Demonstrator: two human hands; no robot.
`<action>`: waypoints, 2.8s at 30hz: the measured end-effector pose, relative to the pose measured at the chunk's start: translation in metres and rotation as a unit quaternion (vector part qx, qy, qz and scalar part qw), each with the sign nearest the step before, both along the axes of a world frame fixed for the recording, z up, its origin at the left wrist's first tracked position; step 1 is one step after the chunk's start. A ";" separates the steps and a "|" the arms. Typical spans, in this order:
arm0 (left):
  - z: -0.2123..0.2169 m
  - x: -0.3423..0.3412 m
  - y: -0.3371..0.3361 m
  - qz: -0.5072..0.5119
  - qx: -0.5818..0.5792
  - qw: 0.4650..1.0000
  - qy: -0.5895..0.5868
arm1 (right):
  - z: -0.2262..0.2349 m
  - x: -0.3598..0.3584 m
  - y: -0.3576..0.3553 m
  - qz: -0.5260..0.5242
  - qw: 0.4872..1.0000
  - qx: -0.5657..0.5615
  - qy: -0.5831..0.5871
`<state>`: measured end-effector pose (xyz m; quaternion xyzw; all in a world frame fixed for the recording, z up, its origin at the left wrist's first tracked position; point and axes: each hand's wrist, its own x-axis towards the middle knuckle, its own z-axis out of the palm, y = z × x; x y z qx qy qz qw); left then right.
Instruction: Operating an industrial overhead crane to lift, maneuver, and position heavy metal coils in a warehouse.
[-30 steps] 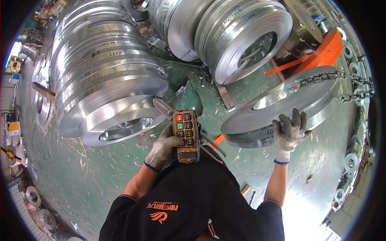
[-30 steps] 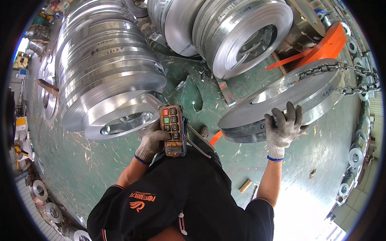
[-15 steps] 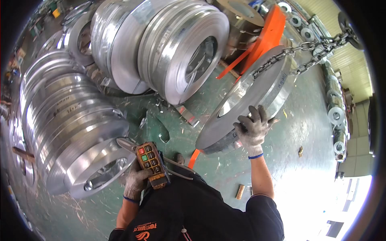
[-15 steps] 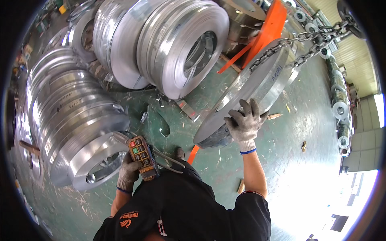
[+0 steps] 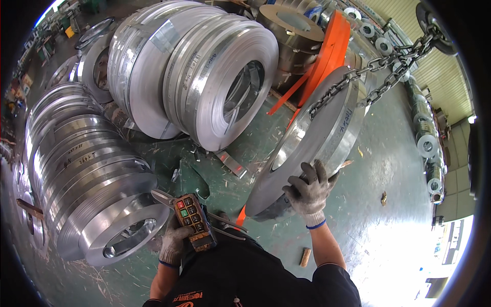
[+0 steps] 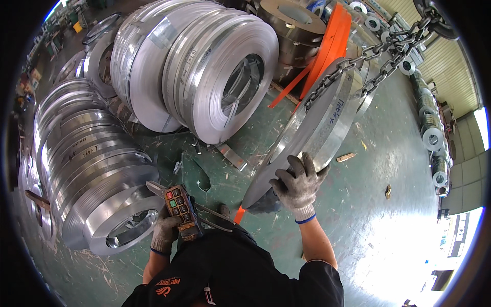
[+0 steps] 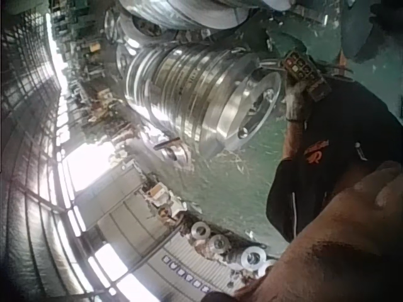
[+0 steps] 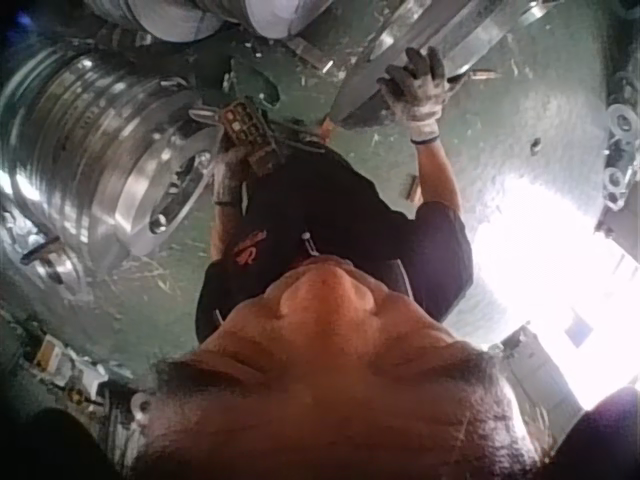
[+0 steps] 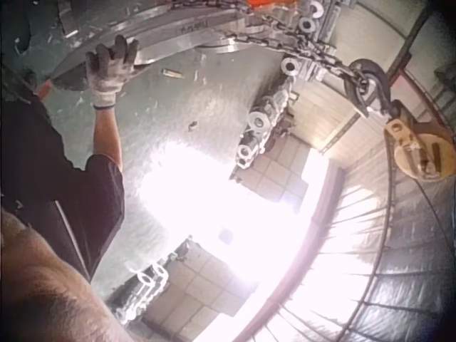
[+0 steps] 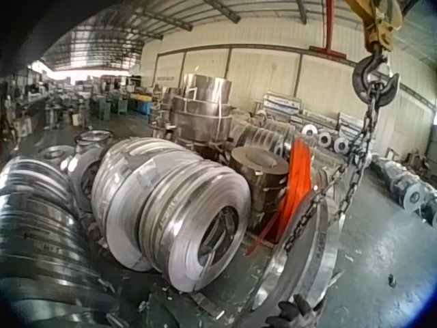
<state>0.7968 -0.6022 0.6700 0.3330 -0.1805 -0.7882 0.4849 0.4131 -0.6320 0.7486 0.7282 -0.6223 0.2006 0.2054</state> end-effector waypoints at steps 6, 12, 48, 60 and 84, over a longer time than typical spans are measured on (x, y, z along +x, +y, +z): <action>-0.007 -0.011 -0.005 0.012 0.035 0.999 0.002 | -0.003 -0.009 -0.001 0.003 1.000 -0.005 -0.002; -0.015 -0.004 -0.022 -0.013 0.027 0.999 0.018 | -0.004 -0.010 -0.004 0.008 1.000 -0.007 -0.011; -0.005 0.051 -0.040 -0.024 -0.005 1.000 0.007 | 0.002 0.033 -0.016 -0.006 0.999 -0.028 -0.026; -0.001 0.056 -0.027 -0.017 -0.021 1.000 0.002 | -0.002 0.054 -0.041 -0.008 0.999 -0.037 -0.036; -0.012 0.092 -0.029 -0.008 -0.016 0.998 -0.059 | 0.029 0.113 -0.086 -0.093 0.984 0.115 0.096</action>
